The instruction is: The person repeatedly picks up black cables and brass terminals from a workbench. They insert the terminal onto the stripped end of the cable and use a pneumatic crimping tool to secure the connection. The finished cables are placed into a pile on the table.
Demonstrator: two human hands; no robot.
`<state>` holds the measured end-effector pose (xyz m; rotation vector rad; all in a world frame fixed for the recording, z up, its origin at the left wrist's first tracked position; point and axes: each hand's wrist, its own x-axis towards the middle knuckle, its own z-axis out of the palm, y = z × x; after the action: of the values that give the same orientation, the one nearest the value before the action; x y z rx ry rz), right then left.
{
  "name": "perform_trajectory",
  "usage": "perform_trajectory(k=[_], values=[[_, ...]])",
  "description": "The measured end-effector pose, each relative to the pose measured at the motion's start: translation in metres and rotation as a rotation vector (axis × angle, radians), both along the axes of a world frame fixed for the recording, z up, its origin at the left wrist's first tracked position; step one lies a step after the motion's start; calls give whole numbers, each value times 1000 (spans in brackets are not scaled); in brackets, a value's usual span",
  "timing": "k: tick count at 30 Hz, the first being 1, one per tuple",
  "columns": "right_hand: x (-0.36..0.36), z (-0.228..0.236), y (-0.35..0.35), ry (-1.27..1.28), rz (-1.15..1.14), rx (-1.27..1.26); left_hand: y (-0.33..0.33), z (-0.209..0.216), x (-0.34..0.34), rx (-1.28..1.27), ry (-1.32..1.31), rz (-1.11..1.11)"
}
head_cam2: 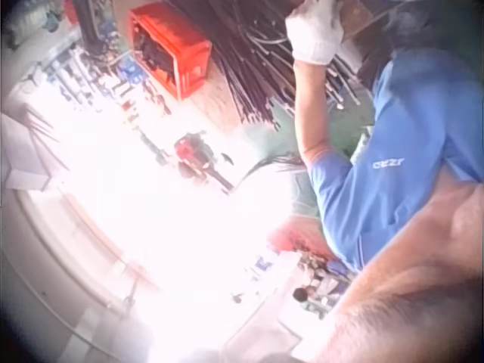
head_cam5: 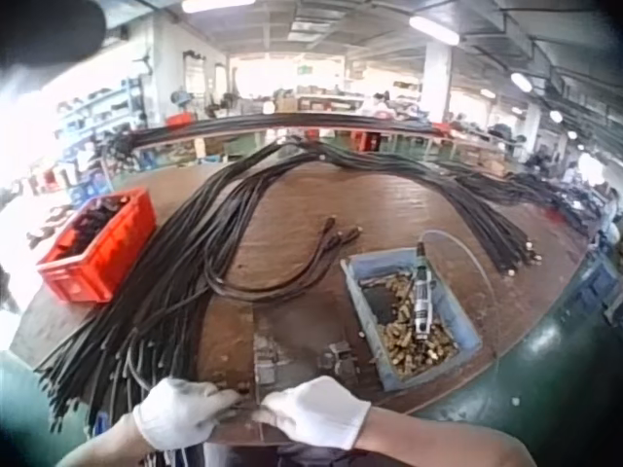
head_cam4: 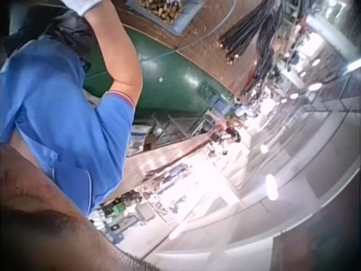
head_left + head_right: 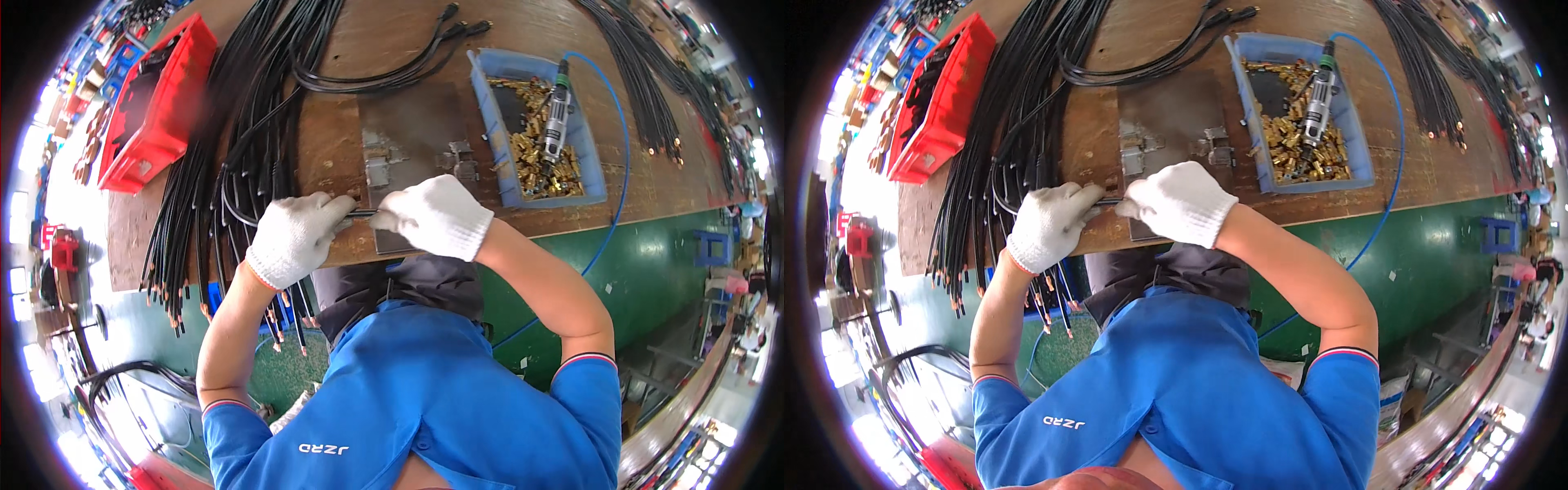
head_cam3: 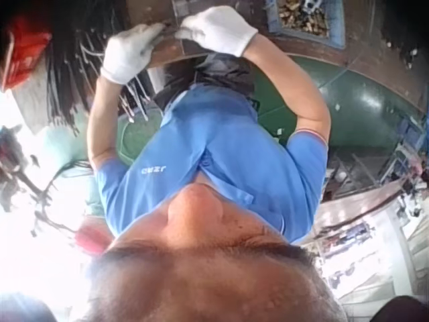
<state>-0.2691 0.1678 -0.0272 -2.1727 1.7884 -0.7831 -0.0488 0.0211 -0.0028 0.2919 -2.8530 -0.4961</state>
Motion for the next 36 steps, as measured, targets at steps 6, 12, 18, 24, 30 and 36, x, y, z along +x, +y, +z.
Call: perform_trajectory(k=[6, 12, 18, 24, 30, 36], values=[[1, 6, 7, -1212, -193, 723, 2, 0, 2, -1, 44, -36], [-7, 23, 22, -1150, -421, 727, 1, 3, 2, 15, 18, -3], [1, 13, 14, 2, -113, -345, -4, 10, 5, 36, -10, 12], [7, 4, 2, 535, -11, -321, -4, 10, 7, 58, 33, 5], [9, -1, -2, -73, -52, -219, -3, 13, 9, -114, 115, 41], [14, 3, 15, -1089, -166, 430, 1, 15, 10, -74, 74, 14]])
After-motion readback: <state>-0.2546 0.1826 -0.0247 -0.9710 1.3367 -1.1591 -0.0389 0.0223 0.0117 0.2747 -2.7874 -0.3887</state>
